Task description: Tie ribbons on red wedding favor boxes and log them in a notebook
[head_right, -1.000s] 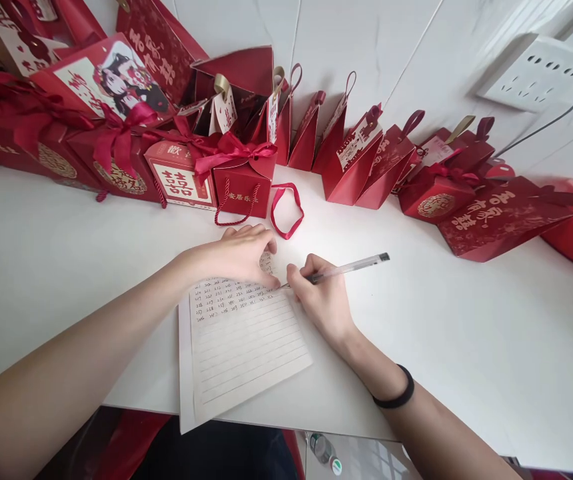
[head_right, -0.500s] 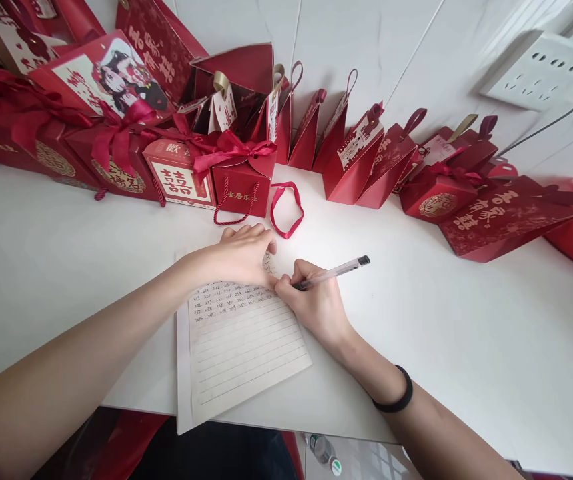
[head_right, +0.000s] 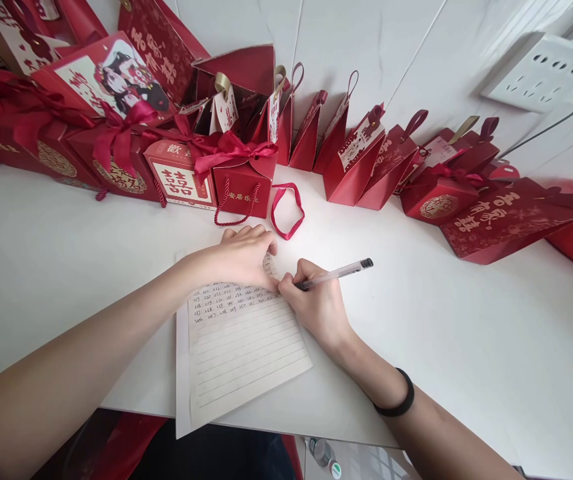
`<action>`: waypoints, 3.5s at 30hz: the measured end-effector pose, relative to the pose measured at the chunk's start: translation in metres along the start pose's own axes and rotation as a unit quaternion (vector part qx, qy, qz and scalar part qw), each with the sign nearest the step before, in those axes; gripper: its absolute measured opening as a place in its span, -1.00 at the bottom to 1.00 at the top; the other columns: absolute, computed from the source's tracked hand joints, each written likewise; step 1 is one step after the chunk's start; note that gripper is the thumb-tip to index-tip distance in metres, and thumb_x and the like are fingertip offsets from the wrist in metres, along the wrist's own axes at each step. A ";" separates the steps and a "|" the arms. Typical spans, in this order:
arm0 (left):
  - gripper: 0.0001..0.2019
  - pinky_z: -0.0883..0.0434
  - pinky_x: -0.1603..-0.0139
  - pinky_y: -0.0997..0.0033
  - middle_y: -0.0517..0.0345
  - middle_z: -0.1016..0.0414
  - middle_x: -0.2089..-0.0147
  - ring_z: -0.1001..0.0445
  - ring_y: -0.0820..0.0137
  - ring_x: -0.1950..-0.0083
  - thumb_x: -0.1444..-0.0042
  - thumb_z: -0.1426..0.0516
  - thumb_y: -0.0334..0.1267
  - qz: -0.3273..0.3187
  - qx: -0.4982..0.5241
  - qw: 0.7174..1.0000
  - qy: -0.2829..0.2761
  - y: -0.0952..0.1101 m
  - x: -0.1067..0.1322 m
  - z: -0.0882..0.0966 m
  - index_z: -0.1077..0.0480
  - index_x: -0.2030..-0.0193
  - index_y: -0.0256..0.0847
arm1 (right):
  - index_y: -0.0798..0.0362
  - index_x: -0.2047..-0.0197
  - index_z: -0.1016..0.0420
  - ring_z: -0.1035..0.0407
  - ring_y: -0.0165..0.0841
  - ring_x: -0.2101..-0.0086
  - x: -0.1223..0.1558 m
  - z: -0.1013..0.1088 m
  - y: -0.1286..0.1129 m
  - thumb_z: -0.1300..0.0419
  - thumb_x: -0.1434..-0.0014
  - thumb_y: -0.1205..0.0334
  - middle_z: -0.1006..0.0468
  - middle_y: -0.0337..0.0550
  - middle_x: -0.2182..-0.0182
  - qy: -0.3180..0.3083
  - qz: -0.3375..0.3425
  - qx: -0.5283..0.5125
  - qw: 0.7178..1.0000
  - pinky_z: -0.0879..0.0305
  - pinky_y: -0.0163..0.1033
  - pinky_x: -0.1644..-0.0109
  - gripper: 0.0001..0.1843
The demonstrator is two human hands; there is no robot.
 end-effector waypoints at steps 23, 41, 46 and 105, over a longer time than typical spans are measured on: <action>-0.85 -0.33 0.24 0.38 0.12 -0.48 0.31 -0.45 0.31 0.23 0.07 -0.06 -0.20 -0.025 0.265 0.959 0.101 -0.027 0.000 0.010 -0.36 0.39 -0.21 | 0.00 0.14 -0.43 -0.37 -0.27 0.17 -0.032 0.031 0.009 0.06 -0.22 0.22 -0.45 -0.04 0.20 -0.033 0.305 0.133 0.942 -0.35 -0.17 0.12 -0.73; -0.84 -0.32 0.16 0.24 0.06 -0.31 0.24 -0.32 0.32 0.19 0.01 0.02 -0.45 -0.033 0.164 0.650 0.741 -0.108 0.060 0.076 -0.20 0.26 -0.17 | 0.00 0.39 -0.47 -0.43 -0.23 0.32 -0.049 0.037 0.027 0.06 0.05 0.04 -0.54 -0.12 0.33 0.035 0.100 0.106 0.989 -0.37 -0.16 0.21 -0.66; -0.78 -0.31 0.09 0.24 0.07 -0.30 0.22 -0.31 0.33 0.14 0.04 0.03 -0.51 -0.087 0.129 0.676 0.720 -0.080 0.053 0.069 -0.20 0.25 -0.17 | 0.00 0.39 -0.46 -0.43 -0.26 0.29 -0.053 0.035 0.031 0.06 0.07 0.10 -0.54 -0.14 0.32 0.032 0.102 0.092 0.990 -0.37 -0.18 0.19 -0.68; -0.50 -0.42 -0.06 0.31 0.02 -0.30 -0.16 -0.33 0.26 -0.15 -0.05 -0.07 -0.39 -0.340 0.243 0.855 0.307 0.092 0.010 0.005 -0.22 -0.17 -0.10 | 0.13 0.02 -0.34 -0.39 -0.21 0.33 -0.024 0.096 -0.029 -0.02 -0.11 -0.05 -0.48 -0.05 0.37 0.225 0.172 0.069 0.956 -0.34 -0.15 0.28 -0.51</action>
Point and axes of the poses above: each hand's wrist, its own x-axis away from the middle knuckle, its own z-axis out of the back of the hand, y = z × x, the point moved 5 cm from there along -x, towards the middle knuckle
